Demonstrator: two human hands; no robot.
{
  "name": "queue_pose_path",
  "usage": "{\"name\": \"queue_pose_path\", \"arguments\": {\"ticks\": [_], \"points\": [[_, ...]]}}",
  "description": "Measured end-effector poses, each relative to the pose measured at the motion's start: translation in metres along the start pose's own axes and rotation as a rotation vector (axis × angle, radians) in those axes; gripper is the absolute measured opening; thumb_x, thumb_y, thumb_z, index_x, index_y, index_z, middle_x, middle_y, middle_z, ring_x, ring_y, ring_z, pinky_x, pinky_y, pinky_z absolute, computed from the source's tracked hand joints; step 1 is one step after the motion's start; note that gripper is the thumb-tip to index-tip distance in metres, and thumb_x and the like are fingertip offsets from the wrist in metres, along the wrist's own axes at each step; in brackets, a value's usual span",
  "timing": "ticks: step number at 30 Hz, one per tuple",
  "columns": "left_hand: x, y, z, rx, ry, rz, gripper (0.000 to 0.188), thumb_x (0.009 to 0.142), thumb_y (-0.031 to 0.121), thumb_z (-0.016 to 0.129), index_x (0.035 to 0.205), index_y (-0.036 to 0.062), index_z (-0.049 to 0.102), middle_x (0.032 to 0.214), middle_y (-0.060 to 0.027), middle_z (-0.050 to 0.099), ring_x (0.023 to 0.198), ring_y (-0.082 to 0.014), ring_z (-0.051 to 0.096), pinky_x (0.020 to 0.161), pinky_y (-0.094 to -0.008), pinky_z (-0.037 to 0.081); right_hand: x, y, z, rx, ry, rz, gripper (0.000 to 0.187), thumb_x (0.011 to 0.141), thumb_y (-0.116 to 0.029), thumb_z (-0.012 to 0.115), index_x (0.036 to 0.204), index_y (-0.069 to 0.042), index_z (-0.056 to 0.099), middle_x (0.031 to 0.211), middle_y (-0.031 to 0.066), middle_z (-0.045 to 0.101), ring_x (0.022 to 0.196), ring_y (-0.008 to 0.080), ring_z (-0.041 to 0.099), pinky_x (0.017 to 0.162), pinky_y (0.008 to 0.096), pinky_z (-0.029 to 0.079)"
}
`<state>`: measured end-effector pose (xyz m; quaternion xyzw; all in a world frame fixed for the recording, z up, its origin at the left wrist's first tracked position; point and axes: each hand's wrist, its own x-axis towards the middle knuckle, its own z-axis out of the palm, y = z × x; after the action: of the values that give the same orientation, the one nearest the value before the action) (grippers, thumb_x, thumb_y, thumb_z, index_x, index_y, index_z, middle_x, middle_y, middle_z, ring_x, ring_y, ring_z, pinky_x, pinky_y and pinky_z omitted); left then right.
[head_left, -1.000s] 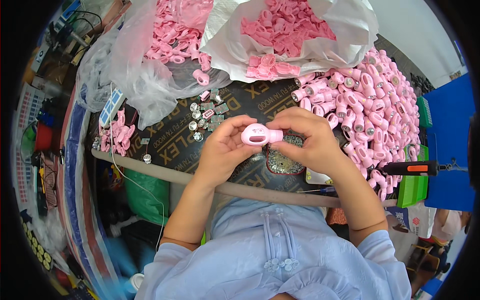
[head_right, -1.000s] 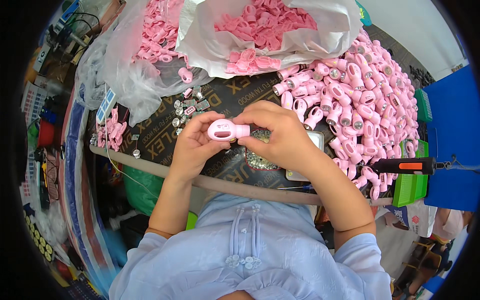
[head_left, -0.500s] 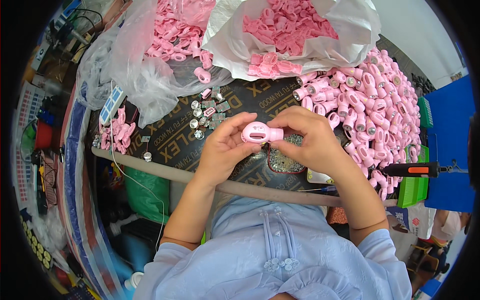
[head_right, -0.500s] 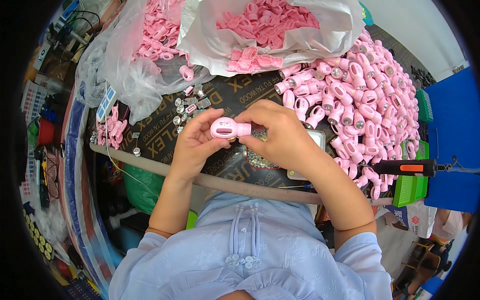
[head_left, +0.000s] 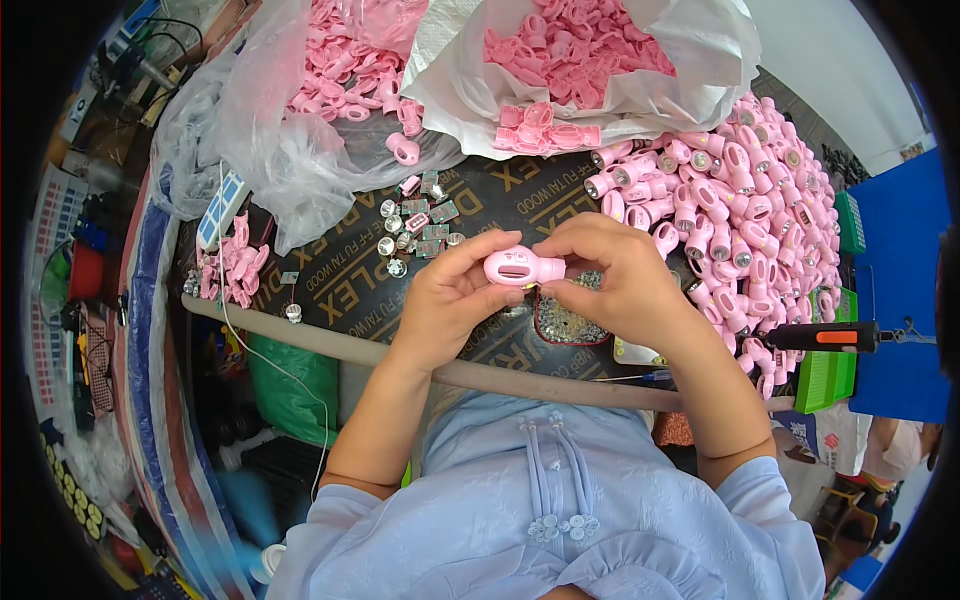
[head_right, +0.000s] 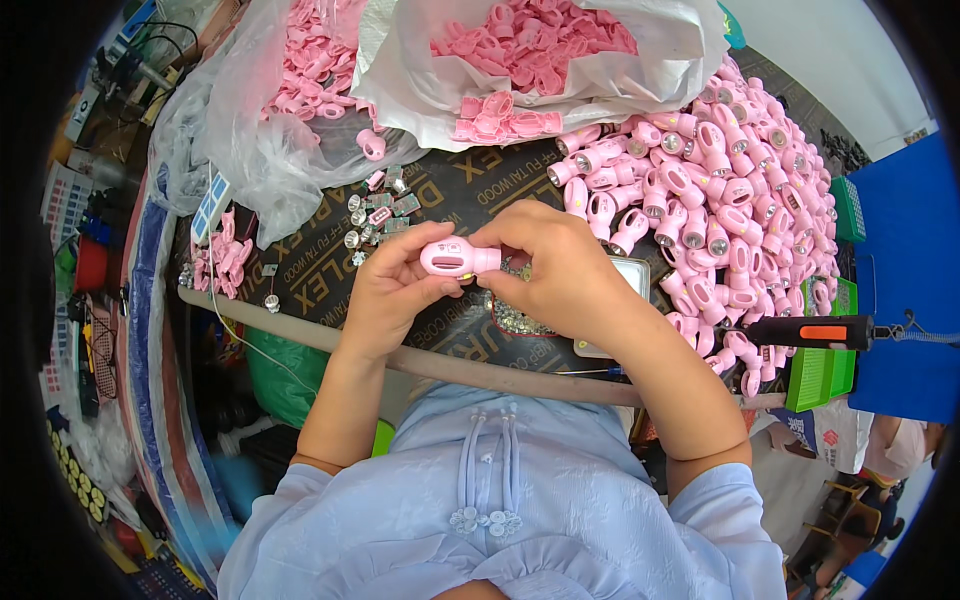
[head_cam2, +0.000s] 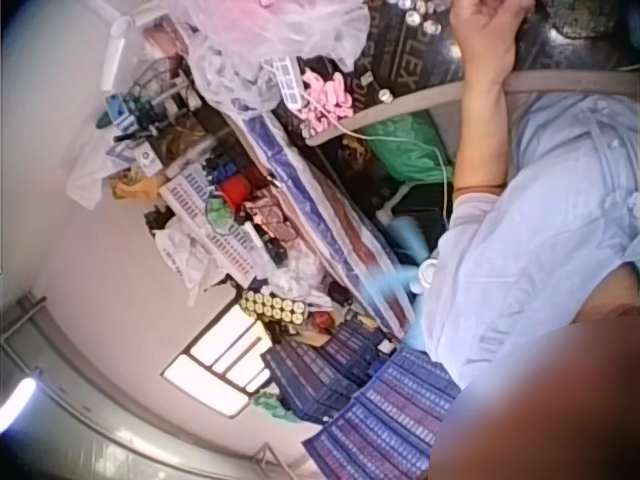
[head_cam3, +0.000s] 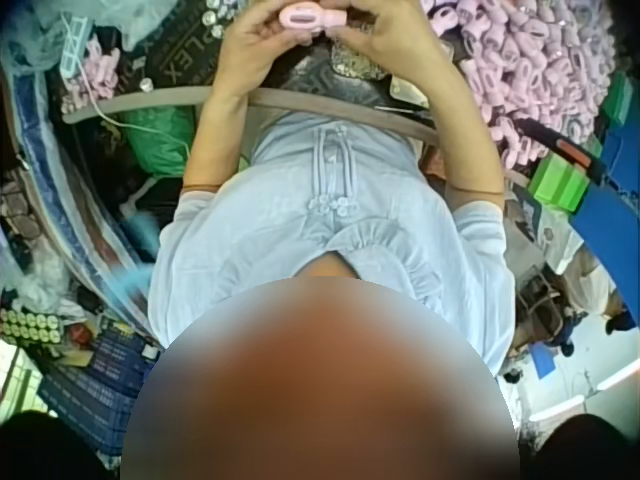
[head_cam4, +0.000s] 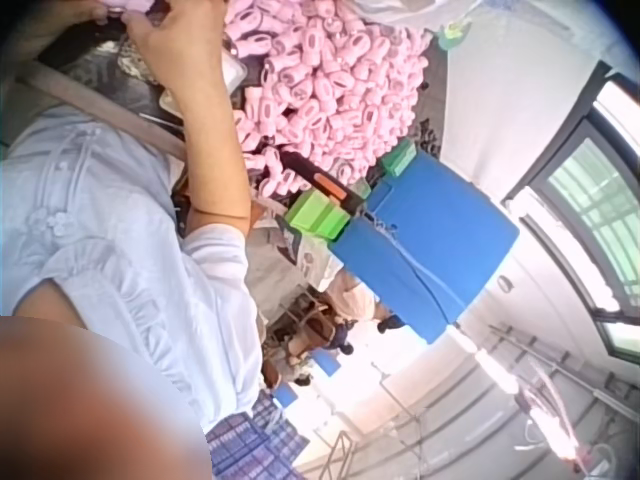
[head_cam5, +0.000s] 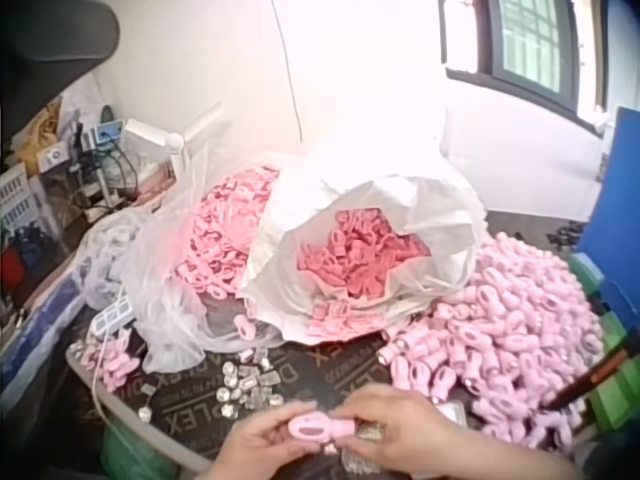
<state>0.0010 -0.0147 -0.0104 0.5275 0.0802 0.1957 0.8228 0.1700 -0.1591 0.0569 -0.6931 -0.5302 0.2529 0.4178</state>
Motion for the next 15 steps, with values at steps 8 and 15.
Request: {"name": "queue_pose_path", "arguments": {"ticks": [8,15], "points": [[0.002,0.0,0.002,-0.012,-0.018,0.019,0.05,0.092,-0.008,0.064,0.14,-0.001,0.052,0.121,-0.0101,0.063,0.103,-0.0156,0.066,0.086,-0.0292,0.057,-0.006,0.008,0.017,0.183,0.114,-0.11,0.045,0.076,0.005,0.078,0.12,-0.003,0.069,0.116,0.0147,0.067,0.096,0.0212,0.069,0.077,0.0295,0.058],[0.0,0.007,0.01,0.244,0.064,0.047,0.048,0.1,0.004,0.059,0.147,0.0024,0.048,0.114,-0.0077,0.065,0.096,-0.0121,0.065,0.082,-0.0254,0.053,-0.009,0.017,0.025,0.06,0.2,-0.206,0.051,0.077,0.0,0.081,0.126,-0.004,0.067,0.122,0.018,0.067,0.108,0.0293,0.068,0.09,0.0354,0.056]]}}
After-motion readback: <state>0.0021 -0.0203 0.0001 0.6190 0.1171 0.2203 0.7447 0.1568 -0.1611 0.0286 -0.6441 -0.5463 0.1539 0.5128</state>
